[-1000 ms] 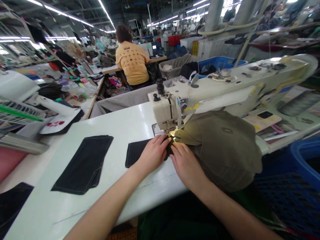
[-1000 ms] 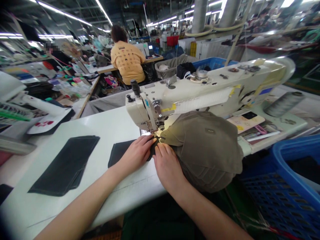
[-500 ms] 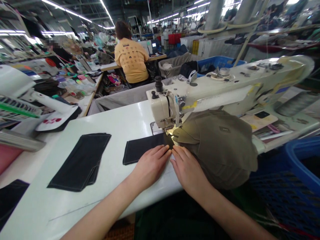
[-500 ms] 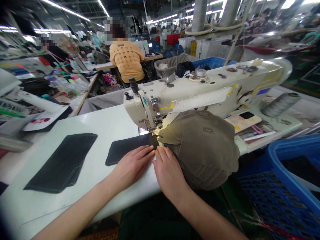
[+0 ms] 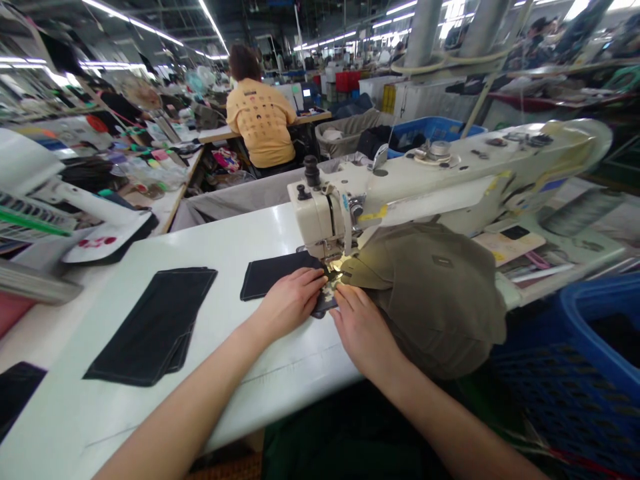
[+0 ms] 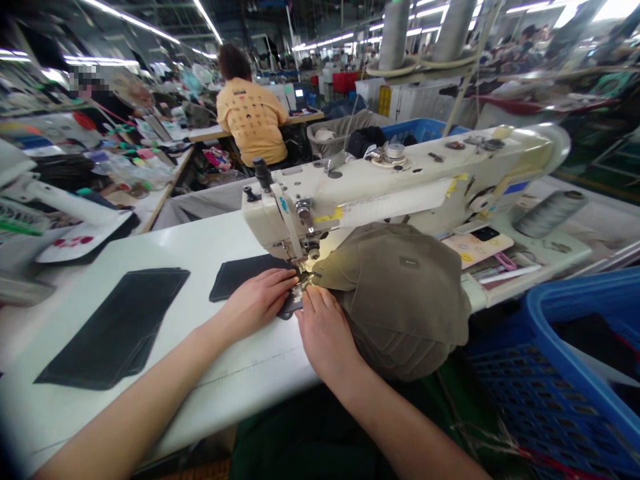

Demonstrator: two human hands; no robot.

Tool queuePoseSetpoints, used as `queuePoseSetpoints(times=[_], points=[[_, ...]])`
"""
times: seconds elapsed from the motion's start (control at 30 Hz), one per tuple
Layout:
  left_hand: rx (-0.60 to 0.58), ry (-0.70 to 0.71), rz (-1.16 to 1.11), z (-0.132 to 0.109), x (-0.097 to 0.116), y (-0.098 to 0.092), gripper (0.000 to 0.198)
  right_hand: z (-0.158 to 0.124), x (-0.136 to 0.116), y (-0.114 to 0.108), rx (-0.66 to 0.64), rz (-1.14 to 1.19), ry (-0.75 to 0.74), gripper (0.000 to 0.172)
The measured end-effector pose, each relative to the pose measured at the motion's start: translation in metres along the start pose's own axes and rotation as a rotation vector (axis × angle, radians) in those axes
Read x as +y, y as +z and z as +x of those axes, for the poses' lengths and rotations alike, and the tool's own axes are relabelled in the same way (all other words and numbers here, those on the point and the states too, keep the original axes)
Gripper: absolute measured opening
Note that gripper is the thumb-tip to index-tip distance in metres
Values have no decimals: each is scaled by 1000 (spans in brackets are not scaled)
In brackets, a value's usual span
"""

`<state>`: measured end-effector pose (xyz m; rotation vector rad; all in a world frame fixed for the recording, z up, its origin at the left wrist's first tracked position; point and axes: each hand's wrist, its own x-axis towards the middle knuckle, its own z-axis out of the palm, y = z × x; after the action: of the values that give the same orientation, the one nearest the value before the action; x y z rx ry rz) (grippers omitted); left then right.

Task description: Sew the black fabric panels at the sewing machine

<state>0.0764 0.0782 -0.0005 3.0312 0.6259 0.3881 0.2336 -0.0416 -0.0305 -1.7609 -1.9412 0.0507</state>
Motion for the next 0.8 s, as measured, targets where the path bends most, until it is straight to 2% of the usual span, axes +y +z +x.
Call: queuePoseSetpoints(times=[0.23,0.43,0.57,0.67,0.8], points=[[3,-43,-5,12,-20,1,35,-1,2,1,24,35,-3,30],[-34,-84,43,10,-22,1,45,-2,4,3,44,69,-12,29],[-35,-136,52,4,-15,1,42,-3,4,2,74,123,-12,30],[-14,-175,-32,-1,-3,1,35,-4,3,1,93,153,-37,31],[-22,-151,-111,-2,17,0,30,-7,1,-1,87,156,-61,30]])
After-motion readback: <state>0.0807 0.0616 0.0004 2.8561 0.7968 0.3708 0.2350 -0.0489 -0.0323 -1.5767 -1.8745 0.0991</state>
